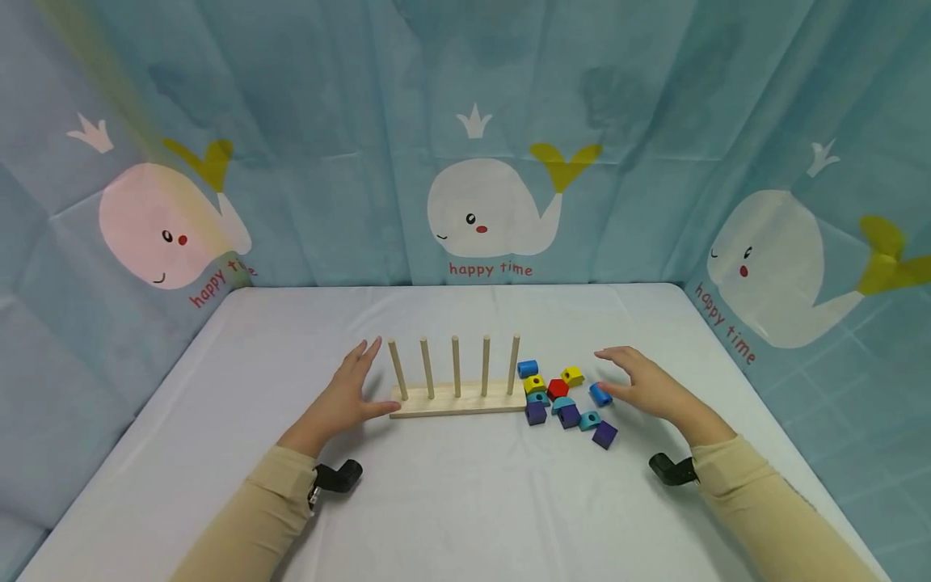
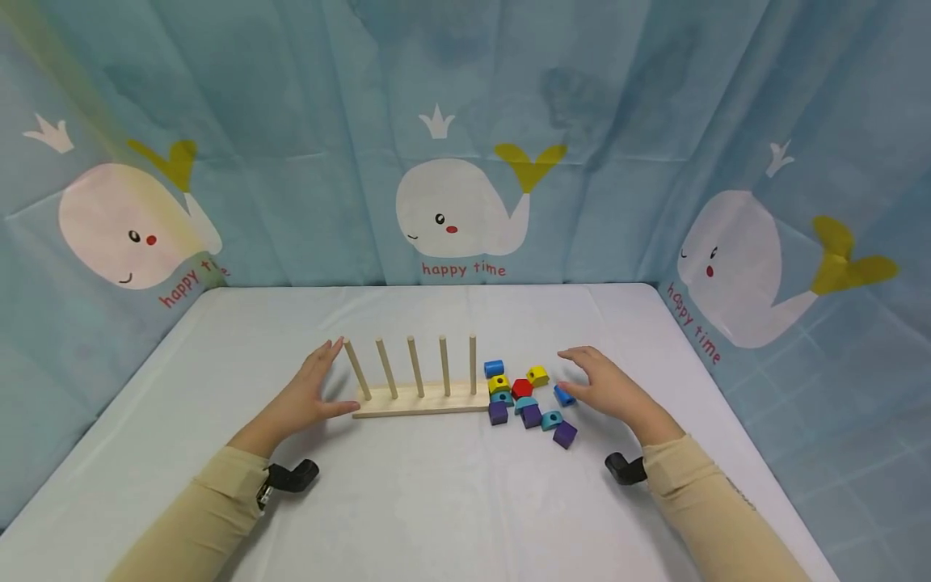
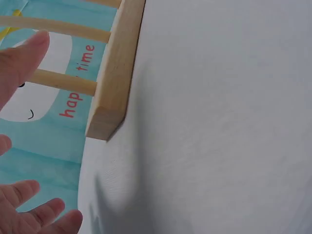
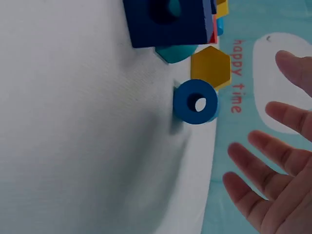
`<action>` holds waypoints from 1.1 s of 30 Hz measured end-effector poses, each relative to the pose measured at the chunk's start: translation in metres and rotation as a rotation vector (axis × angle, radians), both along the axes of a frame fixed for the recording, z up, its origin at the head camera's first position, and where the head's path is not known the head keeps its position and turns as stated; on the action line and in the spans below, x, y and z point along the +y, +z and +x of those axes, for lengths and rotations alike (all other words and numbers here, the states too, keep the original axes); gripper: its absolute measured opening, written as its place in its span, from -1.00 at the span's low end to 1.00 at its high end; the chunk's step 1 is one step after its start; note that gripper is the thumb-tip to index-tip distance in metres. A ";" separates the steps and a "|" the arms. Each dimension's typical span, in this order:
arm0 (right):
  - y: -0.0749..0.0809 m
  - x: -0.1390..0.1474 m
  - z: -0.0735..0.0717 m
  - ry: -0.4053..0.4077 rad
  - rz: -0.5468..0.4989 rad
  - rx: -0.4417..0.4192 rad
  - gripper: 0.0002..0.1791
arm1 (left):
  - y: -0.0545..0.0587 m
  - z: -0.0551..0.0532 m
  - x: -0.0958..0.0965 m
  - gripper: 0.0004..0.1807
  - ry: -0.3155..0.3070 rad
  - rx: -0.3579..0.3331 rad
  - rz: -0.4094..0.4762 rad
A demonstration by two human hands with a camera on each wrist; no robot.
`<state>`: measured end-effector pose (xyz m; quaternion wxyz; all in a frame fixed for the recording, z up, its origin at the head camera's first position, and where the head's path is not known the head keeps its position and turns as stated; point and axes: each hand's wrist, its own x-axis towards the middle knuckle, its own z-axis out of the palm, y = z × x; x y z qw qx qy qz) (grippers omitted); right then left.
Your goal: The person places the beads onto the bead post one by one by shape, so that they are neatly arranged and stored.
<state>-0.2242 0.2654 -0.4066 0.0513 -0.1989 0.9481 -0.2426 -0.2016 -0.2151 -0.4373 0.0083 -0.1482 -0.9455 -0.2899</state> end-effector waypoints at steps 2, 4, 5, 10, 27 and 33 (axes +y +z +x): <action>-0.004 0.001 0.003 0.002 -0.026 -0.007 -0.39 | -0.005 0.000 0.001 0.21 0.002 0.002 0.032; -0.007 0.003 0.007 0.018 -0.055 -0.015 -0.43 | -0.009 0.000 0.002 0.20 0.002 0.000 0.063; -0.009 0.004 0.010 0.023 -0.068 -0.023 -0.45 | -0.012 0.000 0.003 0.19 0.000 -0.002 0.074; -0.016 0.006 0.021 0.039 -0.101 -0.069 -0.59 | -0.020 0.001 0.006 0.10 0.017 -0.024 0.161; -0.025 0.000 0.035 0.130 -0.091 -0.200 -0.67 | -0.033 0.002 0.015 -0.34 0.091 -0.138 0.306; -0.024 -0.001 0.035 0.135 -0.064 -0.213 -0.73 | -0.034 0.000 0.013 -0.38 0.120 -0.177 0.326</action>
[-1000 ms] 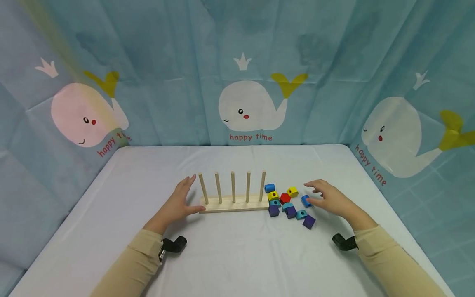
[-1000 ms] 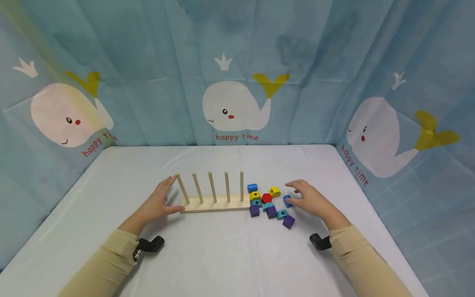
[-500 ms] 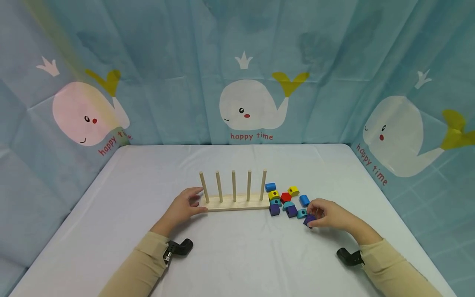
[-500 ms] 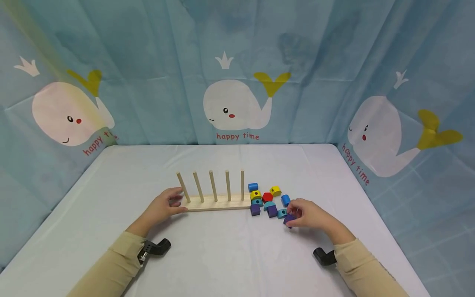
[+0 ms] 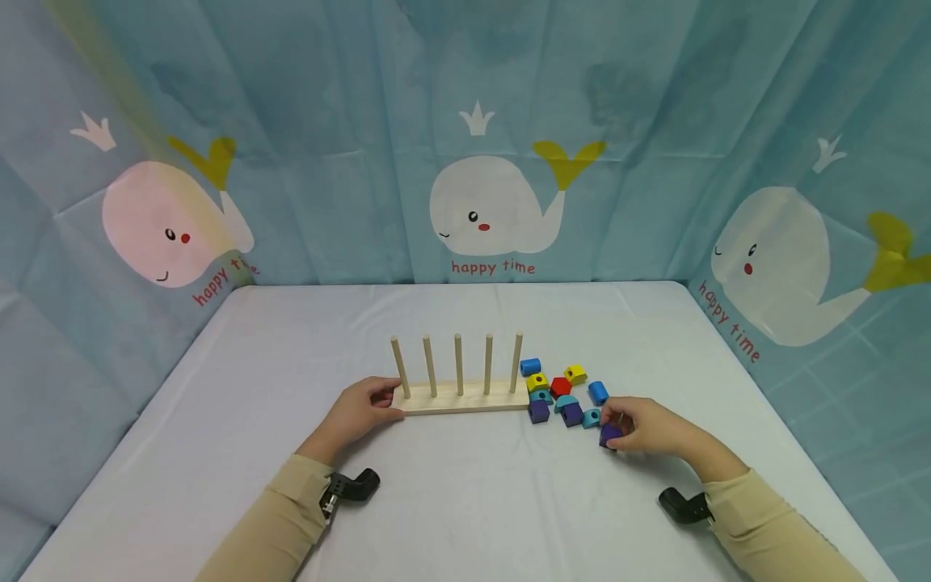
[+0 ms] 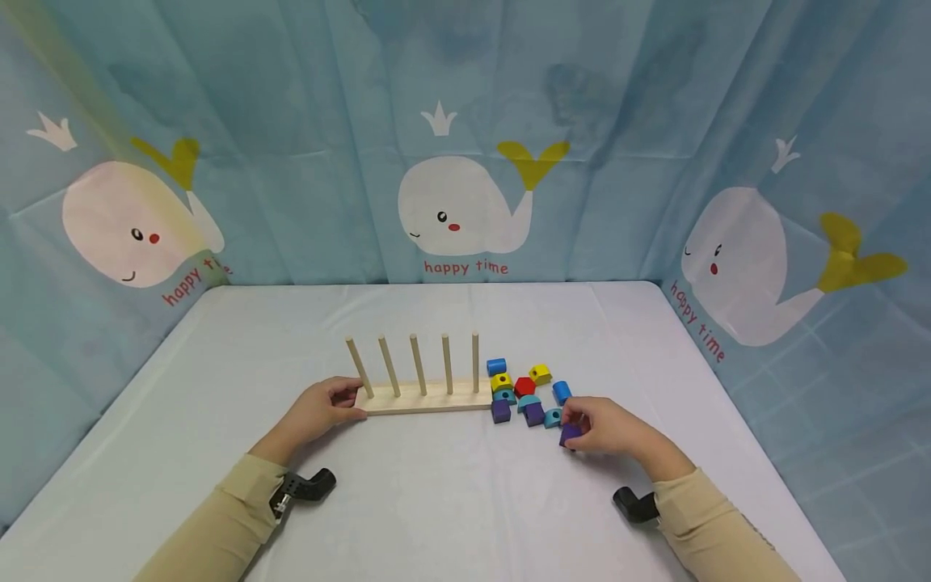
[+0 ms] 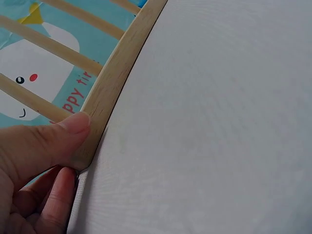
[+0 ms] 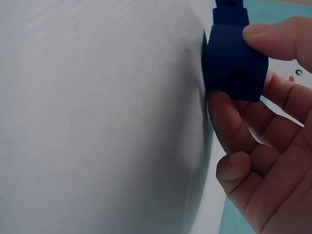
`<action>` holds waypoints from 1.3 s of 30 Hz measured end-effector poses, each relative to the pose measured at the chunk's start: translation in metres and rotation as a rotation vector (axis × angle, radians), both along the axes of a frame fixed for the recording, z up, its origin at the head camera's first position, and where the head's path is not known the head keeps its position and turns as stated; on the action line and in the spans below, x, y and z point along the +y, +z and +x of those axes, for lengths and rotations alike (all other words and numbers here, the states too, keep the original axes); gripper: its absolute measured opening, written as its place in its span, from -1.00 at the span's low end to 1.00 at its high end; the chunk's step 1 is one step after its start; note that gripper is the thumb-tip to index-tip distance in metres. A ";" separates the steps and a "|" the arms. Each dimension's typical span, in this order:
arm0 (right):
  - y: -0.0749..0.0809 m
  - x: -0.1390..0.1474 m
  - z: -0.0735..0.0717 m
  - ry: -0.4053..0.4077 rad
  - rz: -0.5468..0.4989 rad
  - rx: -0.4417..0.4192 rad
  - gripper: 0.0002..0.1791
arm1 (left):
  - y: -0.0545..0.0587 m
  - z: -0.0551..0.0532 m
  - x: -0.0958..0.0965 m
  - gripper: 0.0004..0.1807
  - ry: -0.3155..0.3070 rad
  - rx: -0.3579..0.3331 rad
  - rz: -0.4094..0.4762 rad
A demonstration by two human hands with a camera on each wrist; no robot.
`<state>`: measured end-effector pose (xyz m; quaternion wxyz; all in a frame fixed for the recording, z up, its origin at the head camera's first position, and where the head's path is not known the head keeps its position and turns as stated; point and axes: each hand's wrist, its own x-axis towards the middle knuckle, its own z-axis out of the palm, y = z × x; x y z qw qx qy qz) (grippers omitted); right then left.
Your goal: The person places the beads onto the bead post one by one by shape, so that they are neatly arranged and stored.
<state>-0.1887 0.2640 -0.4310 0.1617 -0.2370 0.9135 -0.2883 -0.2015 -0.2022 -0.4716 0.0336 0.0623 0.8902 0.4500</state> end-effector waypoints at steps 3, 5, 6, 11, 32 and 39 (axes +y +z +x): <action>0.003 0.000 0.000 0.007 -0.006 -0.009 -0.76 | 0.000 0.000 -0.001 -0.37 0.007 -0.018 0.004; 0.006 0.000 0.000 0.012 -0.020 -0.017 -0.77 | -0.001 0.000 -0.001 -0.37 0.008 -0.021 0.003; 0.008 0.000 0.000 0.017 -0.034 -0.024 -0.78 | -0.001 0.000 -0.001 -0.37 0.011 -0.022 0.005; 0.013 0.000 -0.004 0.042 -0.151 -0.098 -0.76 | -0.001 0.000 0.000 -0.37 0.019 -0.022 -0.001; 0.063 -0.052 -0.027 0.076 -0.329 -0.042 -0.74 | 0.000 -0.004 0.002 -0.37 0.044 -0.053 -0.009; 0.096 -0.079 -0.030 0.008 -0.372 0.004 -0.73 | -0.001 -0.006 0.001 -0.38 0.053 -0.046 -0.035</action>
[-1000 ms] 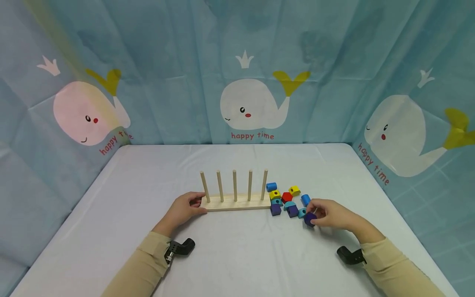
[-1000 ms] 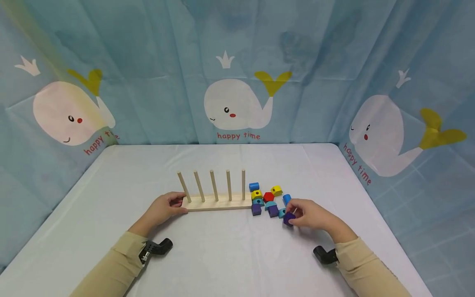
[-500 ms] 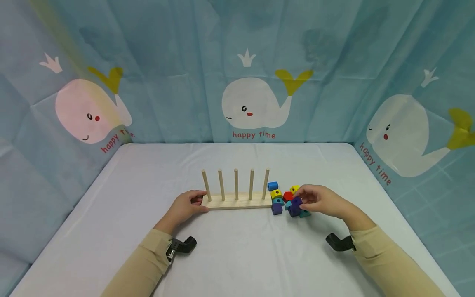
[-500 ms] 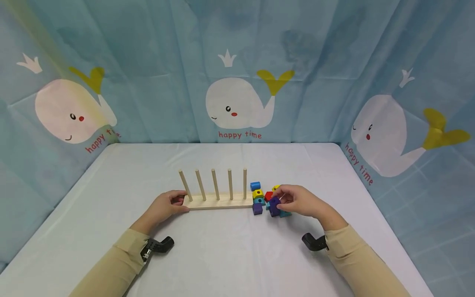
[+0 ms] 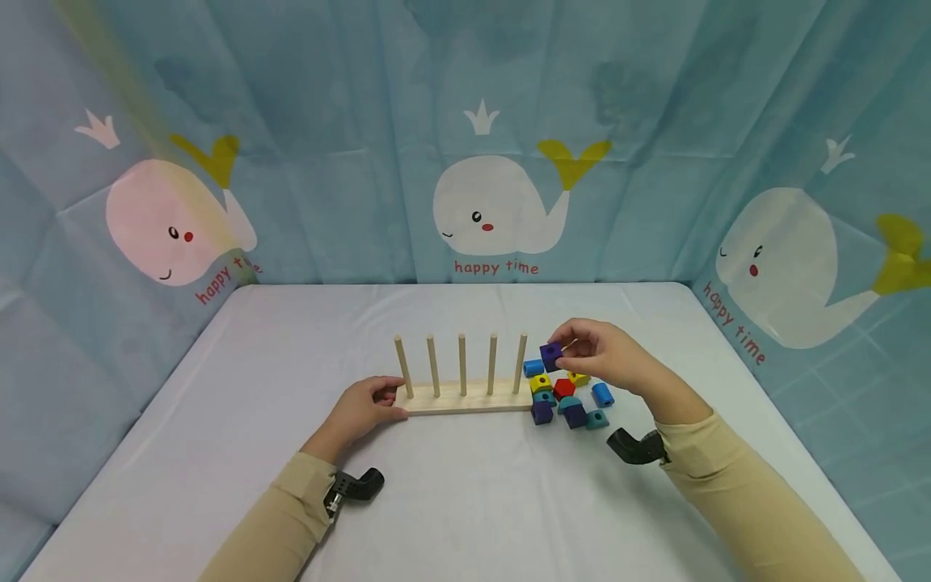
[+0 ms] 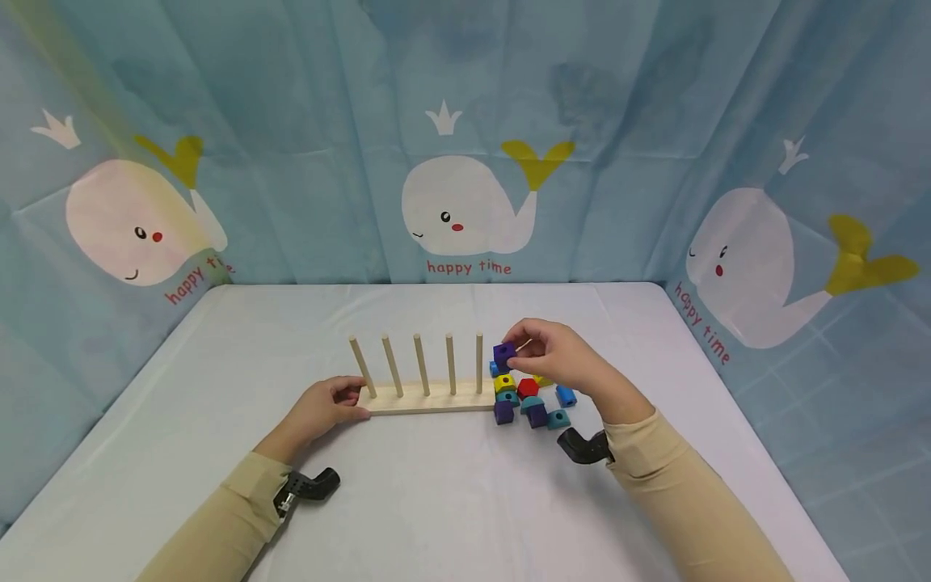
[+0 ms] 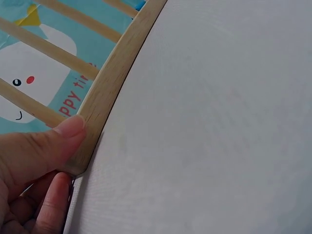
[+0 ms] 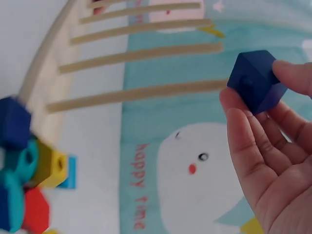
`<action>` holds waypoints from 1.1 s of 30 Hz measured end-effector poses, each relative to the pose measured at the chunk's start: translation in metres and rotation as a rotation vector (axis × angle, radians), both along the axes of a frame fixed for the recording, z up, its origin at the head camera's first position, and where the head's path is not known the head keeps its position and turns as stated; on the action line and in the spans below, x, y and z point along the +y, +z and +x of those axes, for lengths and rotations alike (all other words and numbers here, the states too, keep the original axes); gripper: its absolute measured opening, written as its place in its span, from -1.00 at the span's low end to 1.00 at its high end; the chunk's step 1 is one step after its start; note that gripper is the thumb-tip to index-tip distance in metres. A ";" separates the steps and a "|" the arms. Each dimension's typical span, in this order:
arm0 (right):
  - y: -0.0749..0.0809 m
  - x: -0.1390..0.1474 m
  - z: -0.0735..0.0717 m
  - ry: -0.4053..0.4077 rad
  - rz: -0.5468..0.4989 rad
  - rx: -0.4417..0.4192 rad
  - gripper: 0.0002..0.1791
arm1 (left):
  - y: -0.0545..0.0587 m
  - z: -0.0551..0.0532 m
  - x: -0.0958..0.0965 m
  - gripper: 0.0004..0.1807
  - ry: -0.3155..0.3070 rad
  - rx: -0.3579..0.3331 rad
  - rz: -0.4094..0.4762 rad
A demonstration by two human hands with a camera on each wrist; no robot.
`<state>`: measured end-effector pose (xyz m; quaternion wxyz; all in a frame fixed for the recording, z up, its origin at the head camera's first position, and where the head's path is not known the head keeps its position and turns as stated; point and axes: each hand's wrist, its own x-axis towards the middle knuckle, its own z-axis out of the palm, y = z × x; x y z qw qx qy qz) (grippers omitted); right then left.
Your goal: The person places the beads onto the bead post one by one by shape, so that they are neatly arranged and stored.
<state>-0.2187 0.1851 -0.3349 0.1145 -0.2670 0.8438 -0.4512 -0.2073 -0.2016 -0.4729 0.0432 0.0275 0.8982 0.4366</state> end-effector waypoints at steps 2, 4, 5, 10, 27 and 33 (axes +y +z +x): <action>0.007 -0.008 -0.001 -0.004 -0.013 0.018 -0.73 | 0.000 0.001 -0.001 -0.37 -0.002 -0.001 0.002; 0.014 -0.016 -0.003 -0.009 -0.030 0.035 -0.73 | 0.001 0.001 -0.001 -0.36 -0.001 -0.008 0.007; 0.017 -0.020 -0.003 -0.014 -0.042 0.040 -0.73 | 0.001 0.001 -0.001 -0.36 -0.003 -0.011 0.013; 0.027 -0.048 -0.005 -0.022 -0.104 0.031 -0.72 | 0.003 0.000 -0.001 -0.34 -0.014 -0.020 0.038; 0.013 -0.150 -0.005 0.062 -0.275 0.044 -0.73 | 0.002 0.000 -0.006 -0.34 -0.034 -0.049 0.103; 0.003 -0.176 0.001 0.042 -0.270 0.164 -0.72 | 0.002 0.000 -0.005 -0.37 -0.041 -0.040 0.113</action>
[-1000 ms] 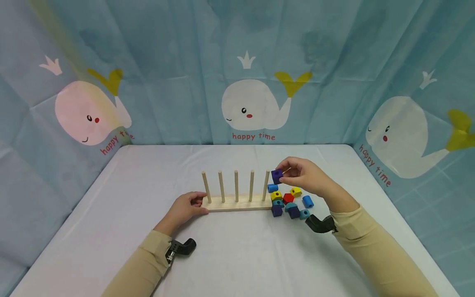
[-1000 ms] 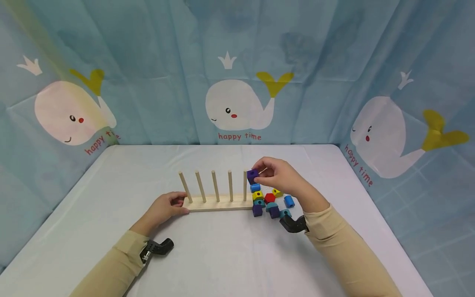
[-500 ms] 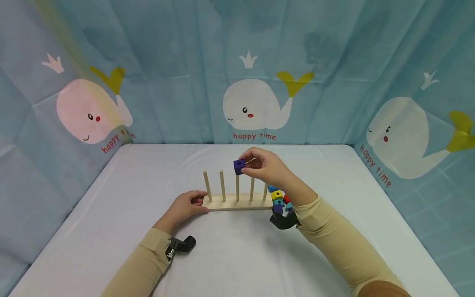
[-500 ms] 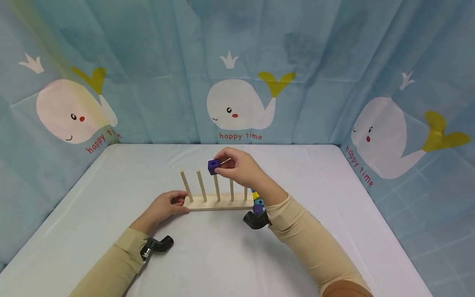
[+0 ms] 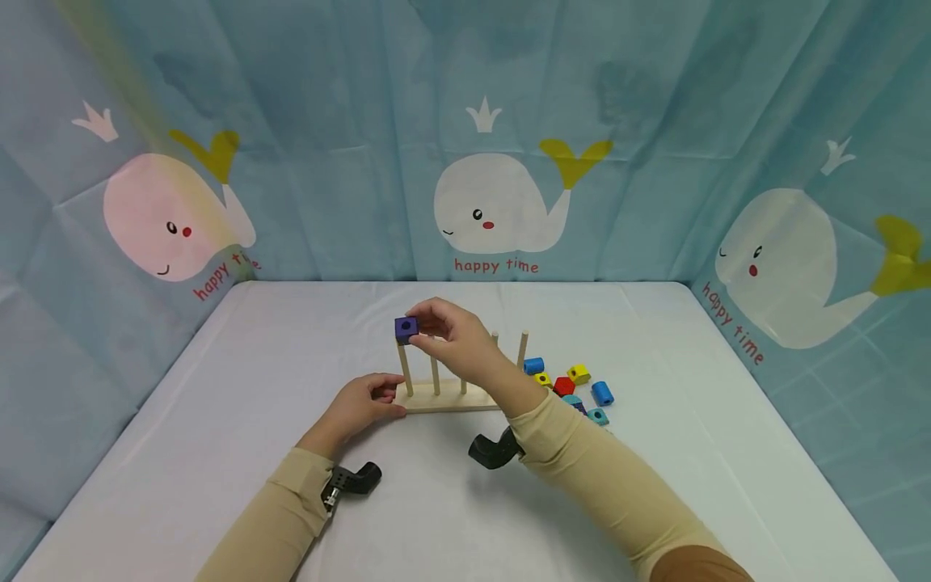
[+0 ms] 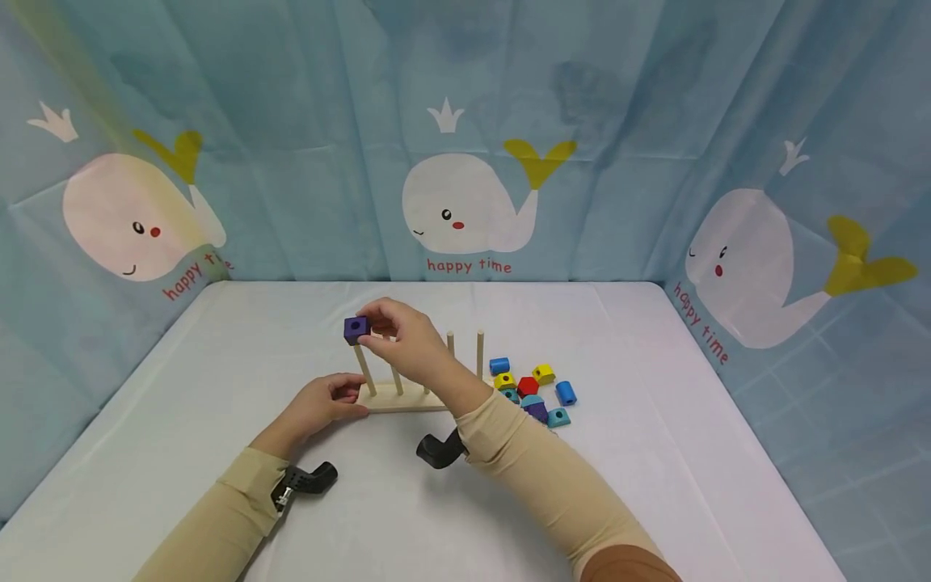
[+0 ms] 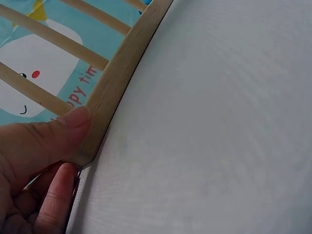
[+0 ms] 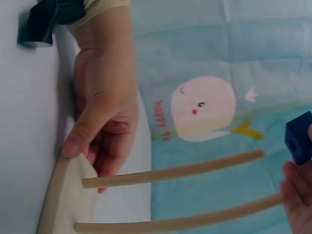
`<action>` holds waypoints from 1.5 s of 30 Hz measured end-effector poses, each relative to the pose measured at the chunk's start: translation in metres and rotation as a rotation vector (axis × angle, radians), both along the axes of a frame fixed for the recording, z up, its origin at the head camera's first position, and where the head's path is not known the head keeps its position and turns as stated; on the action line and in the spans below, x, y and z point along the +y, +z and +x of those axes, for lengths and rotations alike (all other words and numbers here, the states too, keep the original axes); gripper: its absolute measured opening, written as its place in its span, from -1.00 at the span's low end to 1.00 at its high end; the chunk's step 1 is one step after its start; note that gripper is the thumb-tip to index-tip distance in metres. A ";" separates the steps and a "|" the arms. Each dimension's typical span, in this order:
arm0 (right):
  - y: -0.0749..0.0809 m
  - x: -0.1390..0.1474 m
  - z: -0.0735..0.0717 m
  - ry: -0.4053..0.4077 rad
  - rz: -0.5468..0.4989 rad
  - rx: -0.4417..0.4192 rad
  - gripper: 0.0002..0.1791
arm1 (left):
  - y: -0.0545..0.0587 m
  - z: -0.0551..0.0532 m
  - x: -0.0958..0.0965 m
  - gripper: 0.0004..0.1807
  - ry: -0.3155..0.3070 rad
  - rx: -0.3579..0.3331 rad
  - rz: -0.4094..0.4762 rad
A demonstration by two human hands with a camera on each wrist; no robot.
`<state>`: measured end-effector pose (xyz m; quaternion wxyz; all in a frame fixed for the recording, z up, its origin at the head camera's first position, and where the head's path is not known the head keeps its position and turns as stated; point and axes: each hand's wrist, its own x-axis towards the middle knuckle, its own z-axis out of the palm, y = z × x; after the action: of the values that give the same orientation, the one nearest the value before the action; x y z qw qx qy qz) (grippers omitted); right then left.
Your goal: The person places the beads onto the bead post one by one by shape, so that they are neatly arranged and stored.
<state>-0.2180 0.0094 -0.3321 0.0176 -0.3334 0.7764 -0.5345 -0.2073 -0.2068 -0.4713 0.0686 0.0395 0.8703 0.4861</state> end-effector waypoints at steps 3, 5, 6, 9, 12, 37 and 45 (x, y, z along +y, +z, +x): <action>-0.005 -0.011 0.003 -0.049 0.054 0.106 -0.71 | 0.000 0.000 0.000 -0.39 0.001 0.007 -0.002; -0.009 -0.016 0.004 -0.070 0.082 0.165 -0.69 | -0.001 0.000 0.000 -0.39 -0.002 0.013 -0.012; -0.011 -0.018 0.005 -0.076 0.087 0.172 -0.69 | -0.001 0.000 0.000 -0.39 -0.003 0.014 -0.016; -0.018 -0.024 0.006 -0.072 0.064 0.160 -0.69 | -0.001 0.000 0.000 -0.39 -0.003 0.015 -0.023; -0.025 -0.028 0.004 -0.086 0.022 0.106 -0.70 | 0.000 0.001 0.000 -0.39 0.002 0.014 -0.029; -0.076 -0.034 0.003 -0.221 -0.006 -0.172 -0.69 | 0.000 0.002 0.001 -0.38 0.014 0.002 -0.021; -0.094 -0.035 0.003 -0.239 -0.007 -0.270 -0.72 | -0.001 0.001 -0.001 -0.35 0.005 0.012 -0.041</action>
<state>-0.2148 -0.0258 -0.4264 0.0572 -0.1639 0.7993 -0.5753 -0.2067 -0.2075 -0.4719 0.0628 0.0390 0.8805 0.4683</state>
